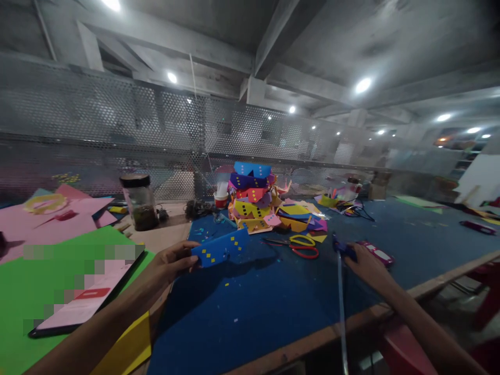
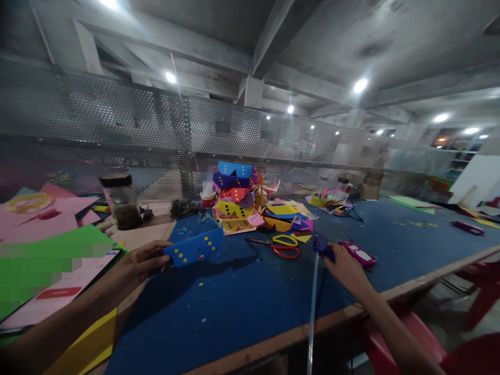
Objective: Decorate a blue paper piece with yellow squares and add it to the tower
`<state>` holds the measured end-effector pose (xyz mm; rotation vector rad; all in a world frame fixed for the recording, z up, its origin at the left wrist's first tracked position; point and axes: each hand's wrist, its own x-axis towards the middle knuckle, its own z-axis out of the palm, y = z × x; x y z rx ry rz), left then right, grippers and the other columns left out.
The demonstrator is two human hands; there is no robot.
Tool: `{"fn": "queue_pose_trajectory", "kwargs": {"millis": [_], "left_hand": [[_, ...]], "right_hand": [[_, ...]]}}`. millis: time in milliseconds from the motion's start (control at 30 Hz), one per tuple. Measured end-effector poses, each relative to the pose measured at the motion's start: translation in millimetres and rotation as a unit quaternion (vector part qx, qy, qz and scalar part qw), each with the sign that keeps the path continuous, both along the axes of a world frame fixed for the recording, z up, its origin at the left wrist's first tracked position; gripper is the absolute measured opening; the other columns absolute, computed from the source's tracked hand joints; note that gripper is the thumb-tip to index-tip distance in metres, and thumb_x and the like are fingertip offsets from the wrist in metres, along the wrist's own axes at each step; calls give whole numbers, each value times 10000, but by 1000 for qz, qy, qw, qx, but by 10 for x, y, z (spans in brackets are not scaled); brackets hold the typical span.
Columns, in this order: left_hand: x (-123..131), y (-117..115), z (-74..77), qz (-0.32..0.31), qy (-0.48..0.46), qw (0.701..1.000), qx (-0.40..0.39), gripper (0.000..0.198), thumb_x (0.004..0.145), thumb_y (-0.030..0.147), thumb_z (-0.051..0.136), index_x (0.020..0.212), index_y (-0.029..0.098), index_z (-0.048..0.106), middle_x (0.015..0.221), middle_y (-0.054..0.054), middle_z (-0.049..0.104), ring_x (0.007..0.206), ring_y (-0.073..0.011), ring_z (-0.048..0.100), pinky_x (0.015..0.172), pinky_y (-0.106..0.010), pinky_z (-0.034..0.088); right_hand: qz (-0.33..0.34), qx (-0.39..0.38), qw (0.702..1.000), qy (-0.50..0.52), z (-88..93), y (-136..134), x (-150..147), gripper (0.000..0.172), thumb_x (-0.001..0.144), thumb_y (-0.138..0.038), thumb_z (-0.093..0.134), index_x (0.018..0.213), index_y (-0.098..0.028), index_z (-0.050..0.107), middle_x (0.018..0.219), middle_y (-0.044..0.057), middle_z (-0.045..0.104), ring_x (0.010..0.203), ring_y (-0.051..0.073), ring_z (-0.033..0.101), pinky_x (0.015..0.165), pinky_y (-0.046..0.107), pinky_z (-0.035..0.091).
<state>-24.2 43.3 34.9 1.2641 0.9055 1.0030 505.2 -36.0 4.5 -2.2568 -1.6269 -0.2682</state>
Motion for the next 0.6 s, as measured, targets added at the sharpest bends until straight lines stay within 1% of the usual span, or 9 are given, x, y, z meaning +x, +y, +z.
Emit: {"fn": "queue_pose_trajectory", "kwargs": {"millis": [100,167,233,300,367,433,500,567,600], "left_hand": [[-7,29,-25,7,9,1000,-7,337,676,297,800,980,234,669,857,-4,698,737,-152,627,662,-228,474],[-18,57,-49,13,15,1000,-8,352,662,312,811,978,248,669,840,7,695,734,-151,626,654,-219,479],[-25,79,-63,17,30,999,-11,377,671,327,804,1014,262,661,852,9,696,760,-153,627,671,-215,485],[-21,87,-56,26,43,999,-12,400,653,350,812,1013,263,659,831,12,694,754,-157,625,663,-214,489],[-7,79,-27,25,56,998,-18,419,649,374,808,1020,257,652,856,1,698,805,-181,634,686,-230,499],[9,61,11,33,69,997,-22,444,620,387,820,1007,245,655,880,-10,702,836,-194,635,691,-234,502],[19,42,42,47,74,996,-24,471,579,392,840,986,237,660,885,-11,703,830,-195,635,682,-233,505],[24,28,62,52,74,996,-27,491,553,398,851,978,238,663,878,-6,702,823,-195,636,676,-233,508],[27,22,70,51,71,996,-29,498,545,400,854,977,240,663,874,-2,700,829,-196,636,681,-233,510]], "right_hand": [[60,39,994,88,125,-42,-47,359,836,-291,483,1170,-166,526,1161,141,614,1100,281,557,912,371,418],[75,58,985,143,218,-81,-110,298,860,-365,476,1088,-189,552,987,100,653,939,264,604,805,354,462],[90,73,970,213,297,-119,-196,294,884,-455,445,950,-201,576,764,48,625,722,221,595,656,319,471],[130,81,941,301,349,-143,-297,364,891,-519,428,800,-197,571,652,15,565,610,173,547,581,282,450],[163,88,916,356,375,-151,-397,412,891,-547,417,747,-189,561,631,-4,524,558,135,500,548,258,428],[190,103,876,431,386,-148,-485,363,873,-524,470,823,-182,581,634,-28,482,519,105,442,511,236,384],[214,115,823,514,401,-146,-556,293,842,-459,552,912,-177,589,617,-53,432,491,87,380,489,224,340],[233,119,778,571,428,-153,-613,226,816,-367,605,922,-169,585,593,-69,393,485,81,341,495,223,327],[239,117,765,586,446,-161,-638,187,809,-324,612,907,-168,582,587,-71,388,489,81,336,504,225,330]]}}
